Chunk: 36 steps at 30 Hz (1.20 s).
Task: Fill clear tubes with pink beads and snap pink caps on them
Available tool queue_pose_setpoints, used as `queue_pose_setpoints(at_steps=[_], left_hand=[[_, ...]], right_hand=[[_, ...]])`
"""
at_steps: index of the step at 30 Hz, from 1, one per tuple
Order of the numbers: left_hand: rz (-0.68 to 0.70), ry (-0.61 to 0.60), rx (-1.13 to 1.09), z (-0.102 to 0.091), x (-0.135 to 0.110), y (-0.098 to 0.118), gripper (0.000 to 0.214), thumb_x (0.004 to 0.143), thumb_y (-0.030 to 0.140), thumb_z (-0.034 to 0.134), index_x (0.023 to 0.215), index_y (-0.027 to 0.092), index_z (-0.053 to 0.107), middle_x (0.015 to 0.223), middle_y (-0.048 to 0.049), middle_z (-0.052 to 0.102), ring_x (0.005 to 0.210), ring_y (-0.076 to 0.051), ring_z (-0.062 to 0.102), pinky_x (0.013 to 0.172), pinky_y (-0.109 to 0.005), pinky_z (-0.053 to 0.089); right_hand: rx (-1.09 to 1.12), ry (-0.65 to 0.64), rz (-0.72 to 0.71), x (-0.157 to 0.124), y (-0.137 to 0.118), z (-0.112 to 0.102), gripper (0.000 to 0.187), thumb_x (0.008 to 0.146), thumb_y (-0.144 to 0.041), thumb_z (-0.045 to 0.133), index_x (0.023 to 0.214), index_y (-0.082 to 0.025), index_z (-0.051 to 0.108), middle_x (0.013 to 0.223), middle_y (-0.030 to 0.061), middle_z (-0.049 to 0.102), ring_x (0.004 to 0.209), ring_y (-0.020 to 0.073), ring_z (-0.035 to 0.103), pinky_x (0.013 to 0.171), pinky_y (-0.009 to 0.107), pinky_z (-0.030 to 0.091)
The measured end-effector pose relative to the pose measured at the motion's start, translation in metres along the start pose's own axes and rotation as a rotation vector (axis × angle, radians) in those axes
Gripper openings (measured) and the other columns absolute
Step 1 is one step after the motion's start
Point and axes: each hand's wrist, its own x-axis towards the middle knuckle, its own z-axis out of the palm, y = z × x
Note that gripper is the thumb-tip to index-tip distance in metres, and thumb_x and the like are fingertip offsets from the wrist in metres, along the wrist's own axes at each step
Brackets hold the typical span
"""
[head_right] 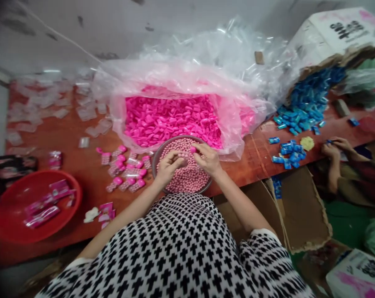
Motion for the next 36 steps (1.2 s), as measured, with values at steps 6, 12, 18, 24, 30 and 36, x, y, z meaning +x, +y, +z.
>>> queue_pose_setpoints(at_steps=[6, 12, 18, 24, 30, 36], left_hand=[[0.158, -0.018, 0.333, -0.009, -0.003, -0.005, 0.030, 0.078, 0.035, 0.065, 0.103, 0.019, 0.067, 0.097, -0.0029, 0.070, 0.090, -0.016, 0.064, 0.083, -0.028, 0.050], [0.196, -0.032, 0.426, -0.016, -0.002, -0.003, 0.027, 0.080, 0.034, 0.062, 0.101, 0.018, 0.070, 0.103, -0.0041, 0.072, 0.093, -0.018, 0.066, 0.086, -0.029, 0.050], [0.182, -0.030, 0.512, -0.015, -0.004, -0.003, 0.025, 0.078, 0.035, 0.064, 0.095, 0.019, 0.072, 0.100, -0.0047, 0.073, 0.092, -0.020, 0.067, 0.087, -0.033, 0.050], [0.012, 0.016, 0.127, -0.015, -0.002, -0.002, 0.035, 0.075, 0.043, 0.067, 0.098, 0.018, 0.068, 0.093, -0.0034, 0.071, 0.078, -0.015, 0.064, 0.071, -0.028, 0.054], [0.035, 0.123, -0.018, -0.022, -0.002, -0.005, 0.037, 0.069, 0.045, 0.072, 0.093, 0.017, 0.067, 0.087, -0.0034, 0.069, 0.076, -0.014, 0.062, 0.072, -0.028, 0.051], [0.235, -0.013, 0.385, -0.020, -0.010, -0.005, 0.024, 0.078, 0.040, 0.066, 0.090, 0.021, 0.072, 0.097, -0.0058, 0.069, 0.098, -0.020, 0.060, 0.094, -0.036, 0.045]], right_hand=[[-0.009, -0.194, -0.182, 0.011, -0.007, -0.008, 0.034, 0.089, -0.021, 0.048, 0.121, -0.021, 0.059, 0.102, 0.0087, 0.066, 0.098, 0.0183, 0.061, 0.087, 0.036, 0.051], [-0.094, -0.268, -0.213, 0.000, 0.001, 0.002, 0.038, 0.092, -0.020, 0.042, 0.129, -0.022, 0.051, 0.091, 0.0078, 0.060, 0.084, 0.0178, 0.058, 0.078, 0.033, 0.052], [-0.115, -0.369, -0.214, -0.010, 0.003, 0.007, 0.044, 0.091, -0.017, 0.039, 0.135, -0.018, 0.045, 0.096, 0.0120, 0.059, 0.092, 0.0215, 0.057, 0.082, 0.039, 0.052], [0.353, -0.320, 0.112, -0.006, -0.004, 0.003, 0.042, 0.088, -0.029, 0.054, 0.130, -0.025, 0.052, 0.121, 0.0093, 0.060, 0.110, 0.0211, 0.057, 0.098, 0.041, 0.045], [0.977, -0.159, 0.570, -0.018, 0.003, 0.015, 0.035, 0.071, -0.036, 0.074, 0.104, -0.026, 0.067, 0.093, 0.0004, 0.070, 0.081, 0.0157, 0.067, 0.084, 0.036, 0.052], [1.149, -0.248, 0.777, -0.010, 0.002, 0.020, 0.037, 0.064, -0.042, 0.077, 0.092, -0.021, 0.067, 0.093, 0.0019, 0.068, 0.080, 0.0146, 0.064, 0.075, 0.033, 0.055]])
